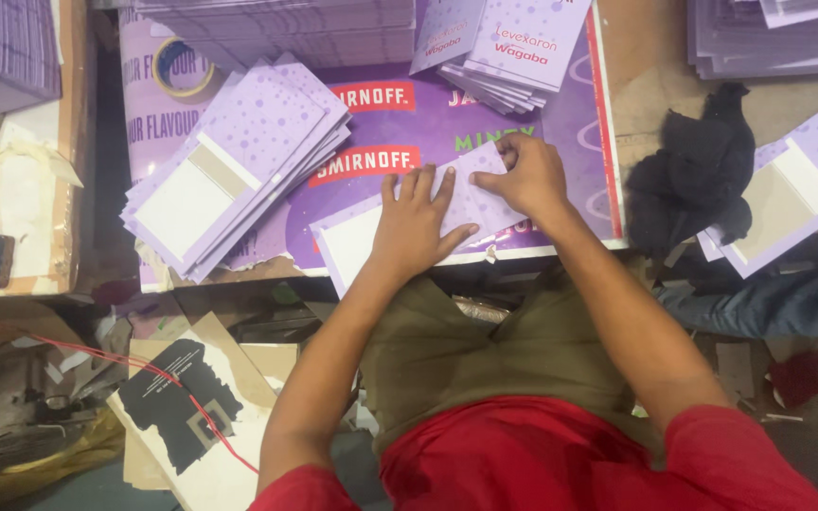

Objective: The person repeatedly folds small purple printed paper sheets in half and stacks them on the table. The person uses both hands to align and crease each sheet before placing it into a growing pile.

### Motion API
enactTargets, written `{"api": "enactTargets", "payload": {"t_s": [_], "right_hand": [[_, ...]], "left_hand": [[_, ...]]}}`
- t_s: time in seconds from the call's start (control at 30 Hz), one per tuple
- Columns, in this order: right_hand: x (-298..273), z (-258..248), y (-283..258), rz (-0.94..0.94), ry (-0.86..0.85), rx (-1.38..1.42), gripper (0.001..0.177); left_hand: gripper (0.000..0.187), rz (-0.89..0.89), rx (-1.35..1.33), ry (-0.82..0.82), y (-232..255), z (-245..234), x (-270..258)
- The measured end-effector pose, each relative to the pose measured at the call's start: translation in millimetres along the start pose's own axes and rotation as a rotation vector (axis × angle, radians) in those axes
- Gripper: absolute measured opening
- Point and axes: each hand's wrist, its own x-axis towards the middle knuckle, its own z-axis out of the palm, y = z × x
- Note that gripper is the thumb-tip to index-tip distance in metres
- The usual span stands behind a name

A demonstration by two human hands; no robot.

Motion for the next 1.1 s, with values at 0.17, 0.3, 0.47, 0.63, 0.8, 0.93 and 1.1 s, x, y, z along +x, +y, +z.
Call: {"api": "enactTargets", "payload": {"t_s": [0.17, 0.3, 0.47, 0.63, 0.8, 0.93, 1.1], "right_hand": [[9, 15, -13, -0.026, 0.007, -0.029, 0.048], [2, 6, -22, -0.166, 0.055, -0.011, 0.053], [-57, -14, -25, -0.129, -0.061, 0.034, 0.048], [-92, -7, -5, 0.034, -0.067, 0.092, 0.030], [-75, 13, 3, -0.039, 0.064, 0.281, 0.020], [-82, 27, 6, 0.227, -0.007, 0.970, 0.024], [-99, 48, -27, -0.030, -0.043, 0.774, 0.031]], "left_hand": [[0.085, 0.012, 0.017, -0.011, -5, -3, -2], [0.087, -0.013, 0.009, 0.015, -2, 1, -2], [0.082, -0.030, 0.014, 0.054, -7, 2, 0], [0.059, -0.122, 0.053, 0.135, 3, 14, -11], [0.053, -0.474, 0.119, 0.111, 0, 9, -18], [0.051, -0.494, 0.062, 0.108, 8, 9, -28], [0.048, -0.533, 0.022, 0.086, 6, -5, -21]]}}
